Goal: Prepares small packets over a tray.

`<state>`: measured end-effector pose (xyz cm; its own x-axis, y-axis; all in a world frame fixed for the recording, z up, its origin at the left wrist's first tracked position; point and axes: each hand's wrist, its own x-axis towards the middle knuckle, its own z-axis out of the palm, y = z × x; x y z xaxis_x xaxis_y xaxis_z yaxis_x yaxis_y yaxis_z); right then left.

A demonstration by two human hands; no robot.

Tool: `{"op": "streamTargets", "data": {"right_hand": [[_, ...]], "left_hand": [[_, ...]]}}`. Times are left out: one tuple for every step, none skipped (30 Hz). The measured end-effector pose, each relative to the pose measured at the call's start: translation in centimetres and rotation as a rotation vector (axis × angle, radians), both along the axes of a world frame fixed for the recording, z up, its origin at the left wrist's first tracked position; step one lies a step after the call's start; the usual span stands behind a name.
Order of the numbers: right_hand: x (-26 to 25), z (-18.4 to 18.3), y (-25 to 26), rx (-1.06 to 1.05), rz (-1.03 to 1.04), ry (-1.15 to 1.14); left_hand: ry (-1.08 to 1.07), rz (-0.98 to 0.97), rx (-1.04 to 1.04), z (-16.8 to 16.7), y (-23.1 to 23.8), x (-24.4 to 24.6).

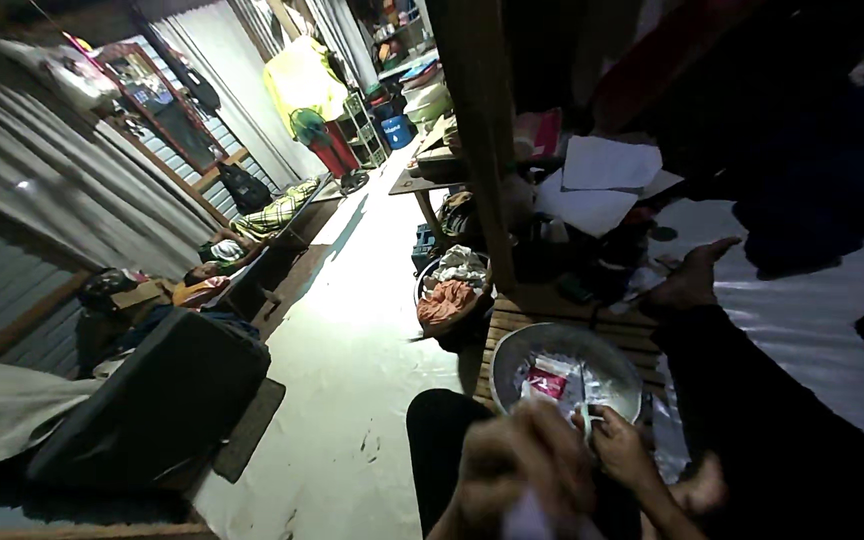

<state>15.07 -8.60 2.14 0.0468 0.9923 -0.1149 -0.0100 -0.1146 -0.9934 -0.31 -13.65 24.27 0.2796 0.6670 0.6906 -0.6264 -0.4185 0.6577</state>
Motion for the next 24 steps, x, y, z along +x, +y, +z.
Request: {"op": "streamTargets", "data": {"right_hand": [[0.0,0.0,-0.1,0.006,-0.006,0.001],[0.1,0.0,-0.2,0.013,-0.011,0.002],[0.2,0.0,-0.3,0.014,-0.017,-0.003],[0.3,-0.2,-0.2,0.013,-0.010,0.003],[0.4,-0.3,-0.2,0.011,-0.001,0.014],[0.6,-0.4,-0.1,0.021,0.009,0.021],[0.6,-0.6,0.0,0.039,0.018,0.016],[0.5,-1.0,0.0,0.077,0.024,-0.010],[0.5,-1.6,-0.1,0.111,0.027,-0.049],[0.6,-1.7,-0.4,0.111,0.043,-0.089],[0.7,-0.7,-0.5,0.070,0.095,-0.104],[0.8,0.1,-0.4,0.028,0.138,-0.121],[0.8,0.7,-0.3,-0.004,0.171,-0.141],[0.7,0.9,-0.2,-0.021,0.193,-0.153],[0.5,0.9,-0.3,-0.027,0.205,-0.166],[0.5,1.0,-0.4,-0.029,0.218,-0.180],[0.5,1.1,-0.3,-0.024,0.230,-0.191],[0.5,1.1,-0.1,-0.020,0.236,-0.200],[0.5,1.1,-0.1,-0.016,0.235,-0.204],[0.6,1.1,-0.1,-0.018,0.236,-0.201],[0.7,1.0,0.0,-0.030,0.244,-0.195],[0.8,1.0,0.0,-0.037,0.250,-0.195],[0.8,1.0,0.1,-0.035,0.250,-0.196],[0.8,1.0,0.1,-0.025,0.241,-0.196]], "left_hand": [[-0.002,0.076,-0.081,-1.8,2.0,0.2],[-0.023,0.169,-0.241,-3.4,3.6,0.6],[-0.033,0.286,-0.453,-4.8,4.9,1.0],[-0.020,0.388,-0.645,-6.4,6.2,1.1],[0.004,0.461,-0.788,-8.2,7.4,1.1],[0.023,0.513,-0.881,-10.3,8.4,0.9],[0.038,0.565,-0.938,-12.3,9.1,0.7],[0.057,0.613,-0.974,-14.1,9.5,0.5],[0.081,0.649,-1.001,-15.7,9.5,0.6],[0.110,0.673,-1.025,-16.9,9.3,0.8],[0.137,0.687,-1.039,-17.7,9.1,1.0],[0.154,0.692,-1.040,-18.2,9.0,1.3],[0.167,0.693,-1.038,-18.4,9.0,1.5],[0.177,0.697,-1.033,-18.6,8.9,1.5],[0.187,0.699,-1.035,-18.8,8.7,1.6],[0.195,0.698,-1.038,-19.0,8.6,1.7],[0.200,0.697,-1.035,-19.1,8.6,1.9],[0.199,0.693,-1.029,-19.3,8.7,2.0],[0.200,0.689,-1.025,-19.5,8.7,2.2],[0.208,0.687,-1.023,-19.7,8.6,2.3],[0.217,0.683,-1.021,-19.8,8.5,2.5],[0.227,0.678,-1.021,-19.9,8.4,2.7],[0.239,0.673,-1.021,-19.9,8.3,2.8],[0.248,0.665,-1.020,-19.9,8.2,2.9]]}}
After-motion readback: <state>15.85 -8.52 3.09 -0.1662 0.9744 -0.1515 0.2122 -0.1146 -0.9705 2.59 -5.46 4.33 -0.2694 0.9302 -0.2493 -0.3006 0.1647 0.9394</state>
